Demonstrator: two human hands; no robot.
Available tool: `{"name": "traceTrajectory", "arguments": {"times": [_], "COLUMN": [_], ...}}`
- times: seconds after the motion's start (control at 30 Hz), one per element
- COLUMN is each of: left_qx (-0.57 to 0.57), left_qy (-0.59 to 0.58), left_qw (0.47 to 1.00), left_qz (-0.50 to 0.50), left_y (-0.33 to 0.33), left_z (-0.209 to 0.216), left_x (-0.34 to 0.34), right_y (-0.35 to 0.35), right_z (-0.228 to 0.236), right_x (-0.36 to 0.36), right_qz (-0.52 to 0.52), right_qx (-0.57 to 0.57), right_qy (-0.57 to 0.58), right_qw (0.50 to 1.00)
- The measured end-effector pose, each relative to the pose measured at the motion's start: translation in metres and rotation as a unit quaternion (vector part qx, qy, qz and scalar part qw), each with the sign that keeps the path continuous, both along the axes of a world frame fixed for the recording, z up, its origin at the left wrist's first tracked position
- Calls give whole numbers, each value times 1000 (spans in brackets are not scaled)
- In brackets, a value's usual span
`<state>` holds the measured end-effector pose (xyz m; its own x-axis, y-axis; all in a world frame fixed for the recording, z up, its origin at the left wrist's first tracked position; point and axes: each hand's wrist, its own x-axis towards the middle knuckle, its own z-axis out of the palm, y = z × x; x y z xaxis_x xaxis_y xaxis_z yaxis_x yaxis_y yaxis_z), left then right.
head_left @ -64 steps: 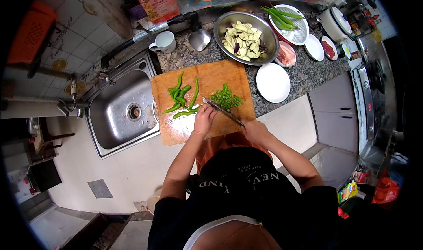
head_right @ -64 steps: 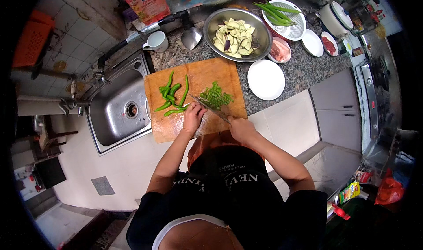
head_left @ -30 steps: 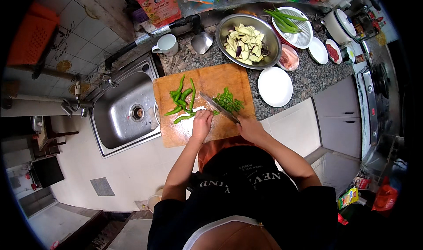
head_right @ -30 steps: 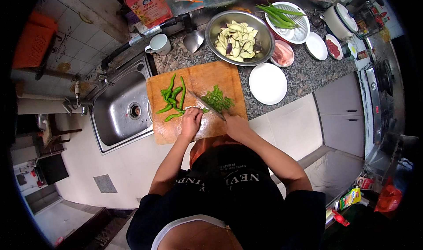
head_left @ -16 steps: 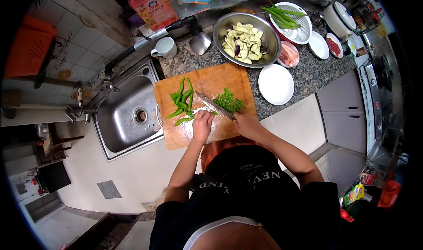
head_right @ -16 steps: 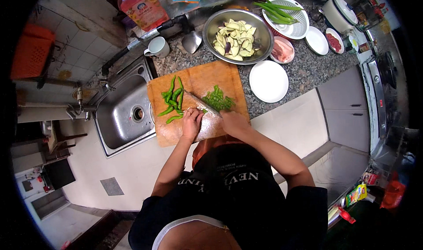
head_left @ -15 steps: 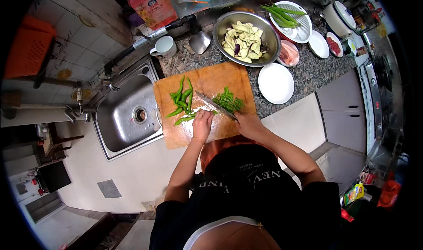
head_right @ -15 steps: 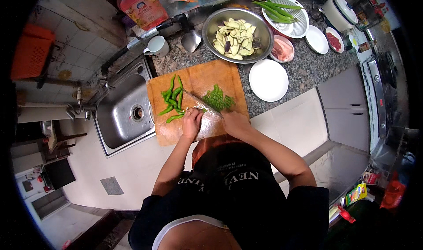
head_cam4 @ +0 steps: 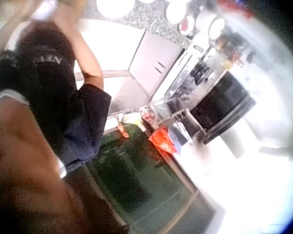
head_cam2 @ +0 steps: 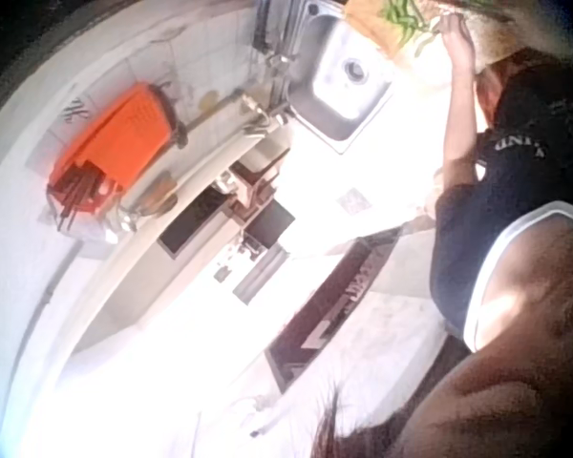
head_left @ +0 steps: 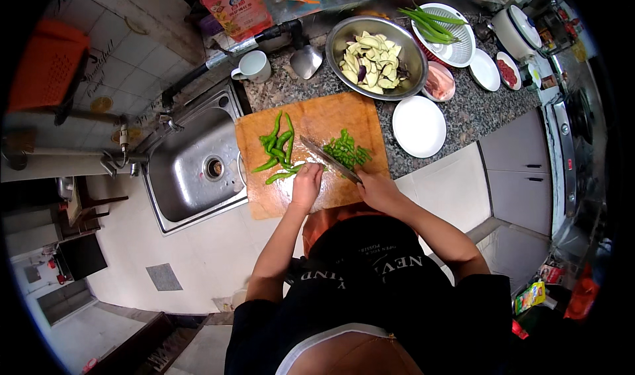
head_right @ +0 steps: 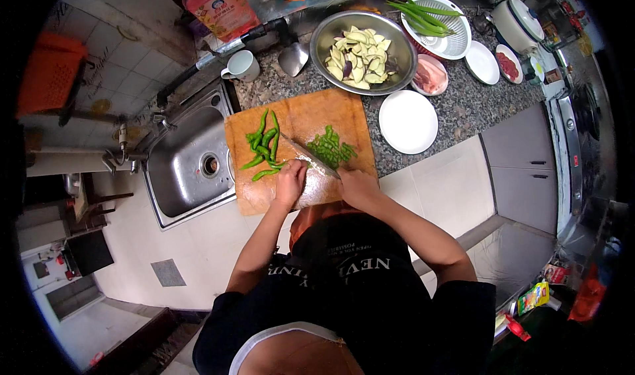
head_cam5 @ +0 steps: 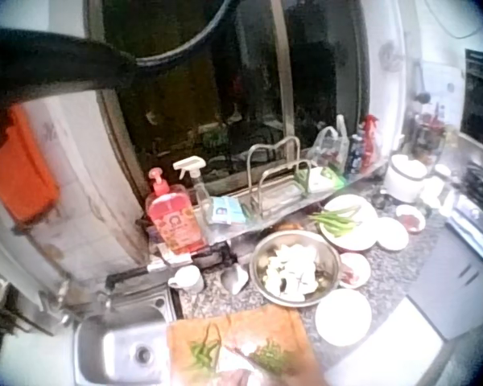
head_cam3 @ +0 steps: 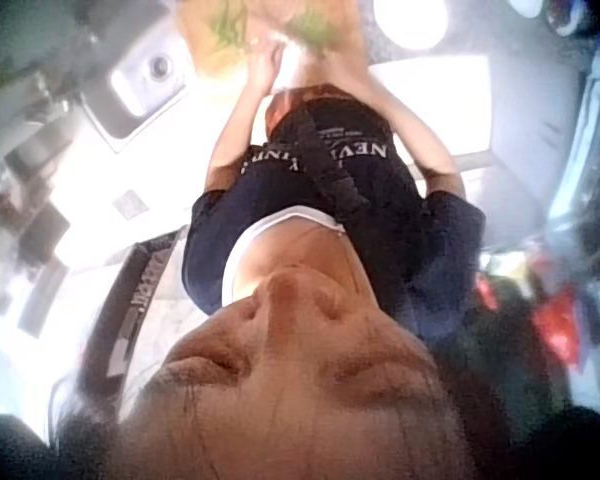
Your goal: The person chops green peppers on a wooden cutting board with a cleaver and moves the chopped pieces into a small bowl.
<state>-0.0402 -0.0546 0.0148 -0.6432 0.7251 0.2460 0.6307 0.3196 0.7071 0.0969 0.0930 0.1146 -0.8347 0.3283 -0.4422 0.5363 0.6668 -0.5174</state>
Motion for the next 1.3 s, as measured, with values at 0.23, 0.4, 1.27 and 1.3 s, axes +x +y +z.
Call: {"name": "traceTrajectory", "arguments": {"times": [0.23, 0.4, 1.27, 1.3], "left_qx": [-8, -29, -65, -91], "left_qy": [0, -15, -5, 26], "left_qw": [1000, 999, 989, 987], "left_qz": [21, 31, 133, 134], "left_y": [9, 5, -67, -74], "left_z": [-3, -6, 18, 22], "left_x": [-1, 4, -26, -31], "right_y": [2, 0, -6, -10], "right_z": [-25, -21, -4, -1], "right_x": [11, -12, -2, 0], "right_qz": [15, -2, -86, -99], "right_qx": [-2, -17, -56, -50], "right_qy": [-1, 8, 43, 53], "right_qw": [1000, 1000, 994, 992]}}
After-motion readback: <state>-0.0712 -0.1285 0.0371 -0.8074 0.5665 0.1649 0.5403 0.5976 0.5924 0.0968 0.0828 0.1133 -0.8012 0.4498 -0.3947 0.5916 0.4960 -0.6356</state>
